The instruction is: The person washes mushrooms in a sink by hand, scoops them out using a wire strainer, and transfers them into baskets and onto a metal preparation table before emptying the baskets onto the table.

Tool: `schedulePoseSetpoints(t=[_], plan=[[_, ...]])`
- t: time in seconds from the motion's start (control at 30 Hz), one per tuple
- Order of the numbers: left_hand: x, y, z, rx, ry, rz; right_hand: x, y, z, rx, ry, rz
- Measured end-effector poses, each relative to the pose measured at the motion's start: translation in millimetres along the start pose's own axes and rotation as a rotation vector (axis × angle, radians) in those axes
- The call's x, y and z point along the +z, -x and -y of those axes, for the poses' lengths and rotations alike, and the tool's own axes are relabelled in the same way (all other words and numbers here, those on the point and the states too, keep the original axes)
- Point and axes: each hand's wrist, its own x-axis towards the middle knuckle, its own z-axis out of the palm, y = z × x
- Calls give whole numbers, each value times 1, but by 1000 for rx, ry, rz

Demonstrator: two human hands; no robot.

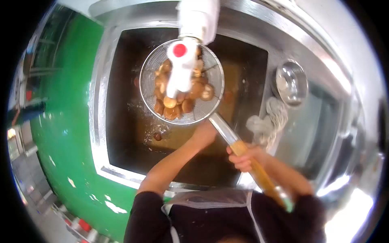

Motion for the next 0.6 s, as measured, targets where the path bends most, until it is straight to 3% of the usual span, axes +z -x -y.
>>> schedulePoseSetpoints(t=[0.03,0.07,0.13,0.23,0.37,0.47,0.5,0.53,0.57,0.6], plan=[[-17,-34,-14,-198,426,-241,2,6,-5,-12,-24,-1],[-11,-59,-11,-302,431,-346,1,11,-11,3,-36,-6],[20,-103,-3,-438,196,-250,7,11,-13,12,-57,-20],[65,-111,6,-424,132,21,13,8,-20,-2,-129,-61],[69,-20,20,-340,178,226,7,14,-26,-1,-99,-52],[20,92,55,-335,259,299,15,18,-31,-10,-210,-76],[-67,113,38,-467,252,478,11,23,-34,-14,-203,-76],[-75,148,48,-532,228,357,4,28,-38,-19,-196,-75],[-102,161,56,-672,191,443,1,33,-42,-34,-179,-77],[-133,179,57,-742,169,245,4,39,-47,-43,-161,-90]])
